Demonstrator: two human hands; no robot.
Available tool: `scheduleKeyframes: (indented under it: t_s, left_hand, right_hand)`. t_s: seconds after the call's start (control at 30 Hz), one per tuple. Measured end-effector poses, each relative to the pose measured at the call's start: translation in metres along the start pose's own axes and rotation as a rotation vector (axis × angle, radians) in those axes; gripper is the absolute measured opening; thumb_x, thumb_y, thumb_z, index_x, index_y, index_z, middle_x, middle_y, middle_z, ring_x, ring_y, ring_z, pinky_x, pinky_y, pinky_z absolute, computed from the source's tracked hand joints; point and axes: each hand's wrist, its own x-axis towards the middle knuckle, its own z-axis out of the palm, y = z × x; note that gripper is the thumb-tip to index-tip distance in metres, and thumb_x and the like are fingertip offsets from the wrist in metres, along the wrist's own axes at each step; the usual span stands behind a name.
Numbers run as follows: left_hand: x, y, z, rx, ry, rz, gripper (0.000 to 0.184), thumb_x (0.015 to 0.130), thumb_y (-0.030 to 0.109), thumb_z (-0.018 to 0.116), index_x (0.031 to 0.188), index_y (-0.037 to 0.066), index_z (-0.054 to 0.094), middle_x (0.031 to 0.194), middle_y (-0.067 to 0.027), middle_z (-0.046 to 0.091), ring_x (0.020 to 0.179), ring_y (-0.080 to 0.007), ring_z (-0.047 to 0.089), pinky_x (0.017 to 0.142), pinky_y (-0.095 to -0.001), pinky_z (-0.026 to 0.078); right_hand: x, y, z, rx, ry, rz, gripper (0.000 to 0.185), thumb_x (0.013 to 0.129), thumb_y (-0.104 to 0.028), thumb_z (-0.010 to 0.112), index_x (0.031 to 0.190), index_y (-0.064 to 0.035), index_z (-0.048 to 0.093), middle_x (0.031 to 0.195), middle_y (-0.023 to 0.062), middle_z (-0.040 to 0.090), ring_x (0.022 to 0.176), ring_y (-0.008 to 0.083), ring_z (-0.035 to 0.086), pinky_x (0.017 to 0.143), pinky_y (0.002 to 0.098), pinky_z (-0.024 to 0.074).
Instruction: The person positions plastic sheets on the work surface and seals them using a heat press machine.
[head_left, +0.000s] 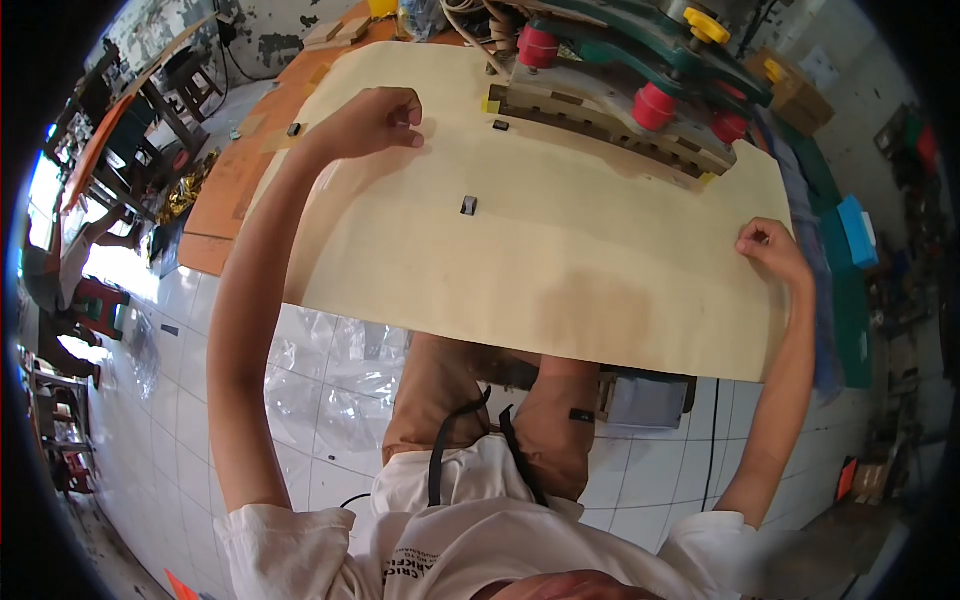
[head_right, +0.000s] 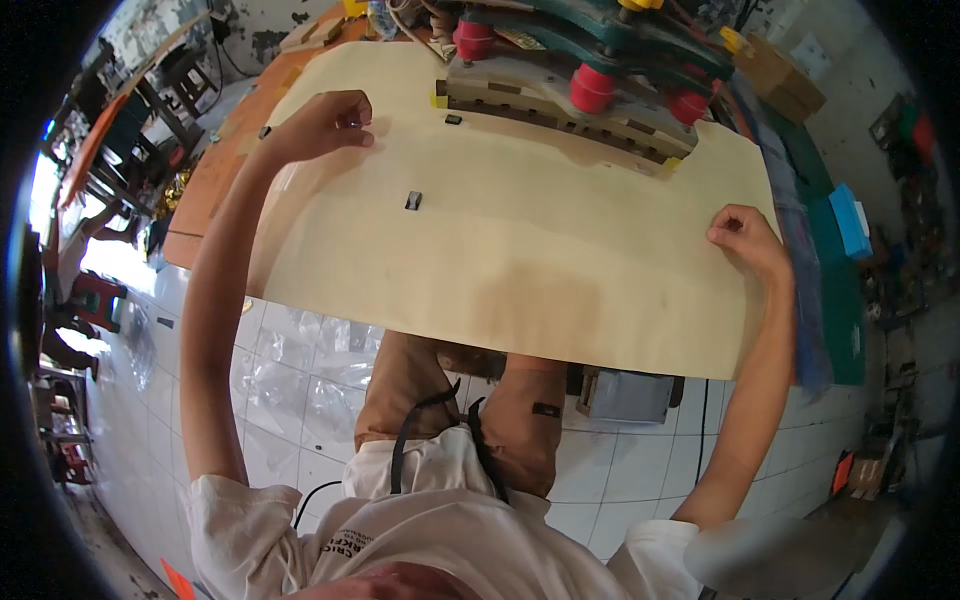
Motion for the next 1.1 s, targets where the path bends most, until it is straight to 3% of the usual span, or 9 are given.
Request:
scheduleKeyframes:
  t_s: [0.13, 0.3, 0.37, 0.43, 0.53, 0.63, 0.87, 1.1]
  left_hand:
    - [0.018, -0.011, -0.003, -0.044, -0.092, -0.009, 0.025, 0.077, 0.016, 0.077, 0.087, 0.003, 0.058, 0.074, -0.0028, 0.059, 0.07, -0.0142, 0.055, 0.065, -0.029, 0.045]
    - [0.028, -0.026, 0.002, -0.148, -0.258, -0.176, 0.021, 0.08, 0.016, 0.073, 0.09, 0.004, 0.06, 0.076, -0.0007, 0.061, 0.072, -0.0117, 0.056, 0.069, -0.0272, 0.045]
    - [0.025, -0.027, 0.005, -0.204, -0.24, -0.141, 0.018, 0.082, 0.018, 0.071, 0.086, 0.003, 0.06, 0.077, 0.0, 0.061, 0.072, -0.0103, 0.055, 0.069, -0.0269, 0.044]
    - [0.022, -0.03, 0.007, -0.25, -0.143, -0.071, 0.018, 0.086, 0.019, 0.068, 0.081, 0.004, 0.06, 0.071, 0.0036, 0.057, 0.066, -0.0066, 0.051, 0.061, -0.0238, 0.041]
    - [0.023, -0.034, 0.006, -0.307, -0.128, -0.182, 0.022, 0.088, 0.022, 0.067, 0.079, 0.004, 0.059, 0.065, 0.0049, 0.052, 0.061, -0.0048, 0.047, 0.055, -0.0225, 0.038]
    - [0.025, -0.038, 0.01, -0.313, -0.053, -0.168, 0.023, 0.088, 0.022, 0.067, 0.077, 0.004, 0.057, 0.062, 0.0061, 0.047, 0.057, -0.0036, 0.042, 0.051, -0.0221, 0.033]
    - [0.028, -0.03, 0.015, -0.172, 0.008, -0.201, 0.025, 0.085, 0.022, 0.069, 0.076, 0.005, 0.054, 0.061, 0.0061, 0.045, 0.057, -0.004, 0.038, 0.051, -0.0233, 0.031]
    - [0.031, -0.035, 0.018, -0.036, 0.056, -0.163, 0.022, 0.082, 0.02, 0.071, 0.085, 0.005, 0.055, 0.061, 0.0034, 0.046, 0.059, -0.0071, 0.041, 0.054, -0.026, 0.034]
  right_hand:
    - [0.012, -0.002, -0.008, 0.061, -0.034, 0.007, 0.014, 0.078, -0.01, 0.074, 0.085, -0.0049, 0.062, 0.073, -0.005, 0.055, 0.068, 0.0055, 0.049, 0.062, 0.0221, 0.0416]
    - [0.023, 0.004, -0.007, 0.057, -0.028, 0.071, 0.011, 0.083, -0.012, 0.071, 0.085, -0.005, 0.063, 0.075, -0.0042, 0.055, 0.069, 0.0052, 0.049, 0.064, 0.0215, 0.0412]
    - [0.023, 0.011, -0.006, 0.076, 0.006, 0.061, 0.01, 0.084, -0.012, 0.069, 0.085, -0.0048, 0.063, 0.075, -0.0043, 0.055, 0.069, 0.0049, 0.048, 0.064, 0.021, 0.0406]
    - [0.023, 0.016, -0.001, 0.097, 0.032, 0.059, 0.01, 0.085, -0.013, 0.068, 0.085, -0.0046, 0.063, 0.074, -0.0045, 0.055, 0.07, 0.0045, 0.048, 0.065, 0.0205, 0.04]
    - [0.022, 0.019, 0.005, 0.201, 0.108, 0.053, 0.011, 0.087, -0.014, 0.067, 0.084, -0.0037, 0.063, 0.074, -0.0049, 0.055, 0.07, 0.004, 0.047, 0.065, 0.0202, 0.0384]
    - [0.02, 0.02, 0.007, 0.164, 0.175, 0.084, 0.014, 0.087, -0.015, 0.068, 0.083, -0.0032, 0.062, 0.073, -0.0051, 0.055, 0.069, 0.0037, 0.047, 0.063, 0.0202, 0.0372]
    - [0.023, 0.021, 0.011, 0.105, 0.268, 0.046, 0.015, 0.085, -0.015, 0.071, 0.082, -0.0025, 0.063, 0.073, -0.0042, 0.056, 0.069, 0.0042, 0.047, 0.064, 0.0208, 0.0374]
    - [0.024, 0.012, 0.014, 0.059, 0.361, 0.03, 0.017, 0.082, -0.016, 0.073, 0.083, -0.0017, 0.065, 0.073, -0.0033, 0.057, 0.069, 0.0055, 0.047, 0.066, 0.0211, 0.0386]
